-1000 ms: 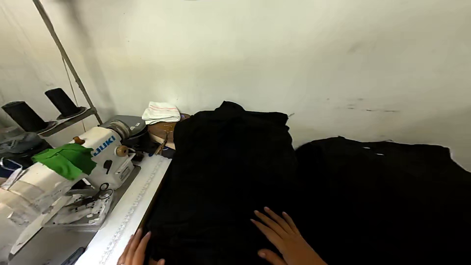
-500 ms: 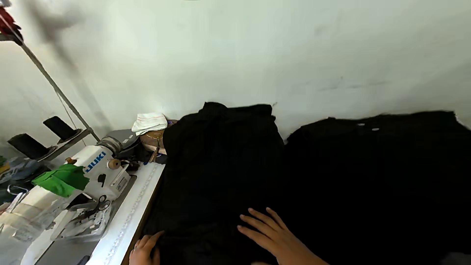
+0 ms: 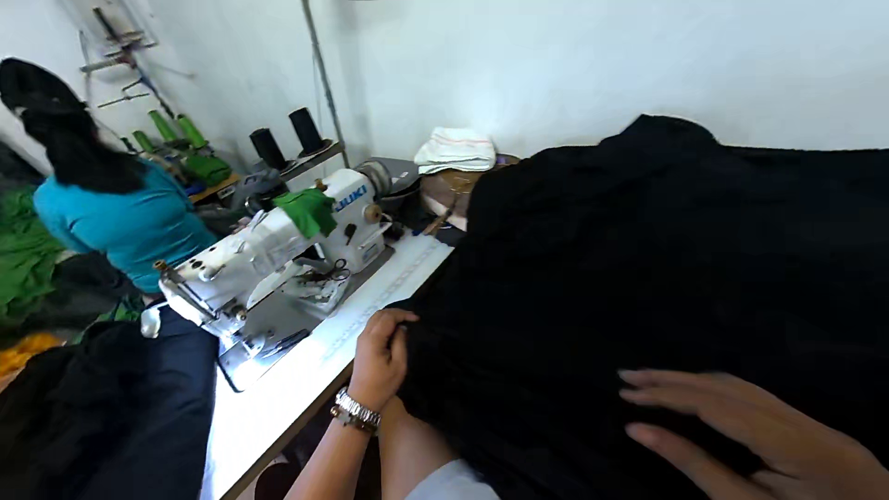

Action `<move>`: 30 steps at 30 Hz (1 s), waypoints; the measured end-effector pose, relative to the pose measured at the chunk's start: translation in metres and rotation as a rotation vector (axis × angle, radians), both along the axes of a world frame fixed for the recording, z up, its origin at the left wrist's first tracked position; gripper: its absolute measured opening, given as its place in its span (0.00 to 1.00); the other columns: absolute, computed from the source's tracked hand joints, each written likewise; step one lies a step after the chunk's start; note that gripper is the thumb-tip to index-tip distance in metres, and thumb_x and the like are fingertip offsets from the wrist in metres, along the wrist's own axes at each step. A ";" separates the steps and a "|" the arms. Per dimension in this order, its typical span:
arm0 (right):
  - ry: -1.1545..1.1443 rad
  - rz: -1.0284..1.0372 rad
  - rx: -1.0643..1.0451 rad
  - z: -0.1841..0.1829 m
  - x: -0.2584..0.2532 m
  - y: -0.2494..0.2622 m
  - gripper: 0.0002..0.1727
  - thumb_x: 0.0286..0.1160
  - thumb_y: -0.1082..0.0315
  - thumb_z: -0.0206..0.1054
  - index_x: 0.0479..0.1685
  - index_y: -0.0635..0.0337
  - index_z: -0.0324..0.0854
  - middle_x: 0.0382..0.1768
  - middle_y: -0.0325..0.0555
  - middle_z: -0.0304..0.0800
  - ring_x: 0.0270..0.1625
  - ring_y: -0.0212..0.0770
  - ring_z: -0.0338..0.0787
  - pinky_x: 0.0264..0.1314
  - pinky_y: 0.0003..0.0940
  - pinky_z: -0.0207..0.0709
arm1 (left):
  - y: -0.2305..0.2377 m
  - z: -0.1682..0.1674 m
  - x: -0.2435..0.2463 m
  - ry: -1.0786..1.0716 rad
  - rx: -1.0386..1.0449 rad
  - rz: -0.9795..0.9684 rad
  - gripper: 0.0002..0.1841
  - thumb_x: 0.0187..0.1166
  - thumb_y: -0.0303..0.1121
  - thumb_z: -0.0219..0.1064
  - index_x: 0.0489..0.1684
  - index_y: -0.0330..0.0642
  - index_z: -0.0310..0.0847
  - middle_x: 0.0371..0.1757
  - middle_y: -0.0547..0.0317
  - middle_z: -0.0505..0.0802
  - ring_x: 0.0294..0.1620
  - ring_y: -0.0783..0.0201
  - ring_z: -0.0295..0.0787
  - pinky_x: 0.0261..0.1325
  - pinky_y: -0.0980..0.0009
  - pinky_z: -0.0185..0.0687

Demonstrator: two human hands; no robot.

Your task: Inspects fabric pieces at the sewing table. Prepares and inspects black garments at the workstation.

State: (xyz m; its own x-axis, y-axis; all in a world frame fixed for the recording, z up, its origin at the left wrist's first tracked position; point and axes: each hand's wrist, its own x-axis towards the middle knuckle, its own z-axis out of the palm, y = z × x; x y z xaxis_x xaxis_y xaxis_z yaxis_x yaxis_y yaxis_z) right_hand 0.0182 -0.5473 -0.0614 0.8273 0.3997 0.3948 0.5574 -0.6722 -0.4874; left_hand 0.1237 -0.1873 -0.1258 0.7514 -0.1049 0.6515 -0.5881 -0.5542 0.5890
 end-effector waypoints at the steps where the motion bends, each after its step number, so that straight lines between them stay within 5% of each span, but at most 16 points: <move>1: -0.055 0.016 -0.042 0.008 0.017 0.021 0.23 0.84 0.52 0.67 0.65 0.60 0.86 0.62 0.57 0.90 0.66 0.54 0.89 0.71 0.55 0.80 | -0.004 0.006 0.002 -0.018 -0.003 0.009 0.12 0.82 0.23 0.59 0.53 0.39 0.89 0.59 0.55 0.92 0.63 0.64 0.88 0.69 0.65 0.85; 4: -0.205 0.050 -0.052 0.010 0.071 0.105 0.37 0.76 0.38 0.65 0.78 0.54 0.78 0.58 0.48 0.92 0.56 0.49 0.92 0.55 0.52 0.88 | -0.011 0.022 0.007 -0.077 -0.014 0.022 0.12 0.81 0.22 0.60 0.52 0.38 0.89 0.59 0.53 0.91 0.62 0.64 0.88 0.67 0.66 0.85; 5: -0.193 0.088 -0.045 0.010 0.087 0.132 0.41 0.72 0.40 0.70 0.82 0.55 0.72 0.61 0.50 0.90 0.58 0.50 0.92 0.56 0.53 0.88 | -0.012 0.029 0.007 -0.093 -0.018 0.031 0.11 0.80 0.22 0.61 0.50 0.37 0.89 0.58 0.52 0.91 0.62 0.63 0.88 0.68 0.66 0.84; 7: -0.139 0.163 -0.064 0.010 0.113 0.172 0.43 0.68 0.58 0.79 0.86 0.57 0.66 0.66 0.57 0.86 0.63 0.58 0.90 0.63 0.59 0.84 | -0.012 0.034 0.010 -0.135 -0.018 0.040 0.08 0.78 0.22 0.63 0.45 0.33 0.89 0.54 0.49 0.92 0.60 0.61 0.89 0.67 0.66 0.84; 9: -0.069 0.166 -0.100 0.003 0.132 0.194 0.39 0.70 0.75 0.75 0.86 0.56 0.67 0.59 0.58 0.90 0.55 0.58 0.93 0.58 0.59 0.87 | -0.004 0.021 0.016 -0.133 0.017 0.030 0.07 0.77 0.24 0.67 0.46 0.35 0.89 0.55 0.48 0.91 0.62 0.59 0.88 0.68 0.63 0.85; 11: 0.107 0.121 -0.133 0.002 0.144 0.198 0.33 0.79 0.75 0.68 0.85 0.51 0.67 0.47 0.54 0.93 0.42 0.54 0.94 0.48 0.56 0.88 | 0.014 -0.003 0.017 0.024 0.152 0.024 0.13 0.77 0.28 0.70 0.58 0.43 0.86 0.64 0.52 0.87 0.70 0.57 0.84 0.72 0.58 0.83; 14: 0.277 0.048 -0.128 0.002 0.153 0.190 0.24 0.85 0.70 0.64 0.80 0.53 0.74 0.54 0.55 0.94 0.50 0.54 0.95 0.57 0.57 0.86 | 0.037 -0.040 0.012 0.418 0.428 -0.030 0.26 0.73 0.34 0.75 0.73 0.54 0.81 0.74 0.54 0.85 0.77 0.47 0.78 0.73 0.42 0.78; 17: 0.218 -0.012 -0.068 0.001 0.159 0.184 0.20 0.85 0.68 0.65 0.75 0.53 0.79 0.60 0.52 0.93 0.53 0.54 0.95 0.58 0.59 0.86 | 0.039 -0.063 0.014 0.555 0.502 -0.062 0.25 0.77 0.36 0.71 0.75 0.57 0.80 0.77 0.56 0.84 0.79 0.49 0.78 0.78 0.44 0.75; 20: 0.122 -0.073 0.024 0.013 0.160 0.185 0.20 0.84 0.70 0.65 0.73 0.55 0.79 0.47 0.53 0.92 0.37 0.50 0.90 0.41 0.54 0.84 | 0.035 -0.070 0.020 0.620 0.461 -0.101 0.22 0.81 0.27 0.60 0.73 0.54 0.83 0.77 0.52 0.84 0.77 0.49 0.81 0.77 0.46 0.76; 22: 0.059 -0.067 -0.006 0.020 0.161 0.186 0.19 0.85 0.73 0.61 0.72 0.56 0.78 0.37 0.48 0.88 0.30 0.45 0.85 0.33 0.48 0.81 | 0.035 -0.071 0.024 0.654 0.470 -0.145 0.22 0.82 0.28 0.61 0.74 0.56 0.82 0.78 0.53 0.83 0.76 0.49 0.81 0.77 0.46 0.76; 26: 0.318 0.201 -0.393 0.011 0.163 0.188 0.14 0.80 0.80 0.58 0.41 0.60 0.90 0.46 0.49 0.90 0.50 0.46 0.90 0.56 0.48 0.86 | 0.033 -0.076 0.030 0.679 0.472 -0.159 0.25 0.76 0.26 0.67 0.73 0.59 0.83 0.78 0.54 0.83 0.76 0.46 0.80 0.76 0.43 0.76; 28: 0.478 0.258 -0.549 0.002 0.168 0.194 0.18 0.81 0.81 0.54 0.43 0.59 0.93 0.49 0.49 0.90 0.56 0.45 0.89 0.63 0.44 0.82 | 0.032 -0.078 0.034 0.646 0.447 -0.165 0.20 0.82 0.28 0.60 0.69 0.54 0.86 0.75 0.53 0.85 0.74 0.47 0.82 0.76 0.45 0.77; 30: 0.470 0.219 -0.478 0.005 0.172 0.194 0.21 0.81 0.84 0.51 0.51 0.60 0.92 0.55 0.51 0.92 0.62 0.47 0.88 0.69 0.47 0.79 | 0.032 -0.078 0.036 0.584 0.379 -0.140 0.17 0.87 0.32 0.54 0.63 0.48 0.89 0.68 0.52 0.90 0.68 0.51 0.87 0.72 0.48 0.80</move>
State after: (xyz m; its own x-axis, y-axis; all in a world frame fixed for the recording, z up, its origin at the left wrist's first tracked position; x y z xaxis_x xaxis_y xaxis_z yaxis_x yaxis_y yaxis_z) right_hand 0.1901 -0.3531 -0.0565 0.7475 0.6173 -0.2453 0.5073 -0.7690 -0.3890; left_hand 0.1594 -0.1551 -0.2040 0.9295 -0.3660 0.0458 -0.3159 -0.7256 0.6113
